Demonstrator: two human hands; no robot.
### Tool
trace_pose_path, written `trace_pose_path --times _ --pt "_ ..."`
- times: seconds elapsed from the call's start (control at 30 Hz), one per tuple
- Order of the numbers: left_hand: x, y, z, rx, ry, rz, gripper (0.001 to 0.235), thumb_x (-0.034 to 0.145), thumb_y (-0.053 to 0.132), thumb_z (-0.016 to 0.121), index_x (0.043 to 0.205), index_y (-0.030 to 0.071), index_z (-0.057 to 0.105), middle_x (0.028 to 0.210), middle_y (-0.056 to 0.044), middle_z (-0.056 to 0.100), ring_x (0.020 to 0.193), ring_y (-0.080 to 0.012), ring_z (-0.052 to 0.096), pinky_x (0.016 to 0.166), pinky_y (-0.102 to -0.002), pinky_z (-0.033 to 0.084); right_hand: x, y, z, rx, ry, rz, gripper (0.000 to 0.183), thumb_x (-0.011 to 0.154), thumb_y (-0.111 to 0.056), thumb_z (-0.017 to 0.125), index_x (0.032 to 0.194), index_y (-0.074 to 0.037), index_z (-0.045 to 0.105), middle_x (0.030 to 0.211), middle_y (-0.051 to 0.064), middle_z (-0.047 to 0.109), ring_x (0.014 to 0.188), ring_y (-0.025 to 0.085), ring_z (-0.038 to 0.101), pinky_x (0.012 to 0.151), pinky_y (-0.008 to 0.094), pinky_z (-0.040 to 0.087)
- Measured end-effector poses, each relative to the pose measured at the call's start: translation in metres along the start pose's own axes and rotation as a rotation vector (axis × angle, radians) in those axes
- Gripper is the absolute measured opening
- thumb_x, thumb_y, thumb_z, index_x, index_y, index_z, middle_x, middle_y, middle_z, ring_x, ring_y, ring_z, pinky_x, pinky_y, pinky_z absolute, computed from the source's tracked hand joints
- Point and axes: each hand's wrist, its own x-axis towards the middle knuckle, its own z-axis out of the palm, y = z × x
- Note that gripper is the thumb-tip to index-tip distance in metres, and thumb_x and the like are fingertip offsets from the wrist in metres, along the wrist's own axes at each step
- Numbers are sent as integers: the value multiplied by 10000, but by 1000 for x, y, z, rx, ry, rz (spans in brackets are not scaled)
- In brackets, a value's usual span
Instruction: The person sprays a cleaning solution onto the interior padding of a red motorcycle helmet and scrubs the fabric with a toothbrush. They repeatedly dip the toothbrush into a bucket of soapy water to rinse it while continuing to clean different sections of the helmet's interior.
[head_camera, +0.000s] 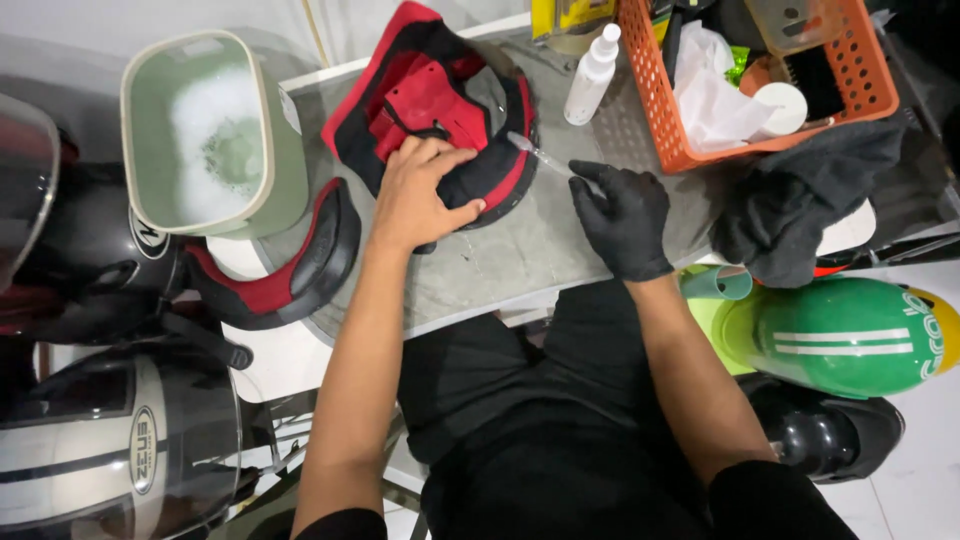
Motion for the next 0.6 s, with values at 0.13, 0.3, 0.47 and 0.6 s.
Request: trace_pose_path --times 0.13,0.3,0.47,0.6 --pt "1 3 -2 6 -18 -26 638 632 446 872 1215 228 733 1071 0 657 1078 -263 565 848 -415 440 0 -2 2 42 -53 36 115 857 -98 808 969 -125 808 820 112 771 782 360 729 730 436 582" --pt "2 2 -2 9 -20 -21 642 631 470 870 1214 240 730 1073 7 659 1089 -258 571 849 -413 449 3 -10 -4 -41 35 53 81 908 -116 797 988 -128 798 842 92 774 797 334 730 726 415 571" --pt "3 5 -6 9 -22 -10 637 637 472 861 1214 236 729 1061 -1 662 1081 -262 576 846 -411 450 6 -9 -4 194 -22 147 140 828 -31 802 944 -109 805 869 114 780 868 359 731 768 418 590" --pt "2 6 -8 -15 -26 -26 611 649 449 858 1204 226 732 1065 4 666 1071 -253 578 840 -404 443 9 -16 -4 163 -41 203 126 845 -41 793 966 -72 802 890 149 774 878 372 727 796 444 599"
